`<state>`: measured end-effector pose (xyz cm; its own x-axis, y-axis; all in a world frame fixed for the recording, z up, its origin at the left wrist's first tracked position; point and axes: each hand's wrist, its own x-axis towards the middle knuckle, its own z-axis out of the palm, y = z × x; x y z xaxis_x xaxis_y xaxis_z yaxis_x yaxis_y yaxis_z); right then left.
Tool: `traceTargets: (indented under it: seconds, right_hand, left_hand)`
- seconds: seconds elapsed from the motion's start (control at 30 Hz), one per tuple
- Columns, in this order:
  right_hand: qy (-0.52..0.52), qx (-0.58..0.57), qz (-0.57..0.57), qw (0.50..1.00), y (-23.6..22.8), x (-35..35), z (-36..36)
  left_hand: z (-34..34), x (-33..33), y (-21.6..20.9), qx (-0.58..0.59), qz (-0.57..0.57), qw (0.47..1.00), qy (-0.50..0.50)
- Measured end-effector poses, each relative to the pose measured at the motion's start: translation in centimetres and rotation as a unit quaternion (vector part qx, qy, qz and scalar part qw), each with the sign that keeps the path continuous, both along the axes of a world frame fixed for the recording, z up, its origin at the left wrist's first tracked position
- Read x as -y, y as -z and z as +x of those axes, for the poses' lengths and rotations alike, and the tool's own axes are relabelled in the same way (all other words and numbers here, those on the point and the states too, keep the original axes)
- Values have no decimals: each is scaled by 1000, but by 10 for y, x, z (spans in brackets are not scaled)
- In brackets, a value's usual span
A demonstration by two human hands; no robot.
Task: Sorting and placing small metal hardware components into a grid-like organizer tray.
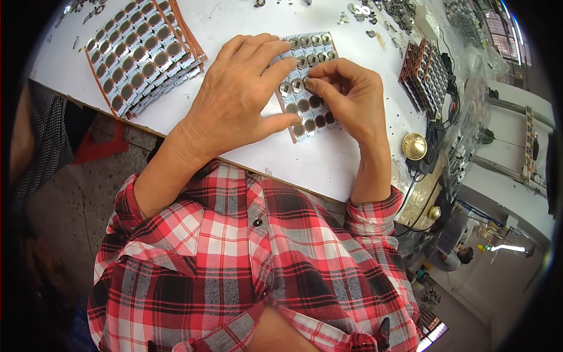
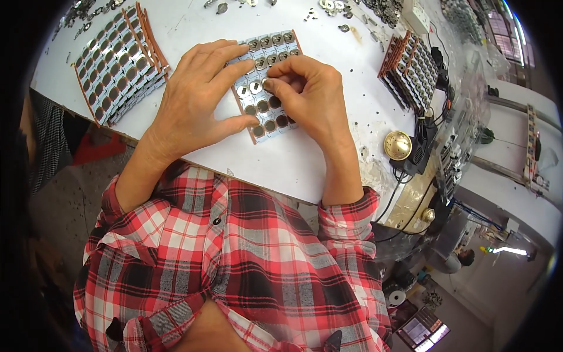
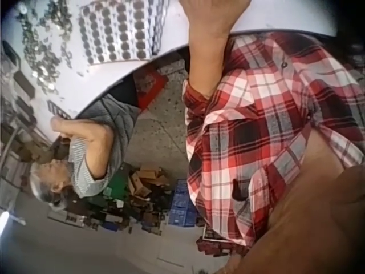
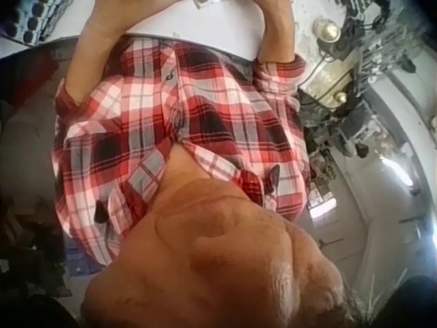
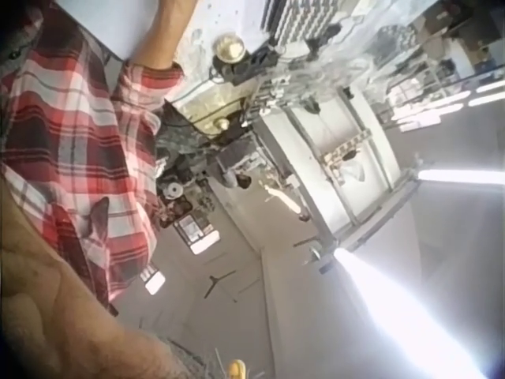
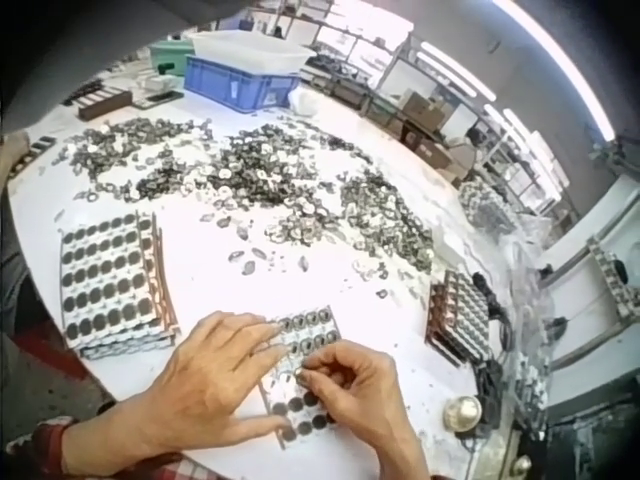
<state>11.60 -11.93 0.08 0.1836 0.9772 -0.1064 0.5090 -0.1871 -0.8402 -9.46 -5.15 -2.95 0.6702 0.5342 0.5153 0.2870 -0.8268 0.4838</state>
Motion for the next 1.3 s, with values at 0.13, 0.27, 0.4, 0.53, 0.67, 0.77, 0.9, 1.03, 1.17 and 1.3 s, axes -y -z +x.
traceTargets:
  seconds: [0.13,0.27,0.4,0.53,0.67,0.77,0.9,1.03,1.17,1.3]
  right_hand:
    - [72,79,104,989,3,-14,20]
    - [92,344,220,908,27,-40,87]
    - [95,408,206,884,36,-46,118]
    - [111,292,130,941,14,-35,95]
    - [66,-24,67,995,-13,-10,48]
    - [-14,-117,-7,993,-22,6,24]
    - [-10,-124,-2,992,-17,9,16]
    - [10,-118,-12,993,-12,8,14]
    - [25,-101,-9,995,-12,7,13]
    - [4,-58,-7,998,-10,6,17]
  left_hand:
    - [0,2,2,1,7,1000,-16]
    - [1,2,4,4,11,1000,-18]
    - [1,2,3,9,8,1000,-10]
    - [1,1,4,16,9,1000,-8]
    - [-1,0,5,14,8,1000,-12]
    - [0,-1,6,19,10,1000,-10]
    - [0,0,4,12,8,1000,-7]
    - [0,1,5,15,15,1000,-14]
    - [0,1,6,13,19,1000,-16]
    - [-1,1,7,12,14,1000,-15]
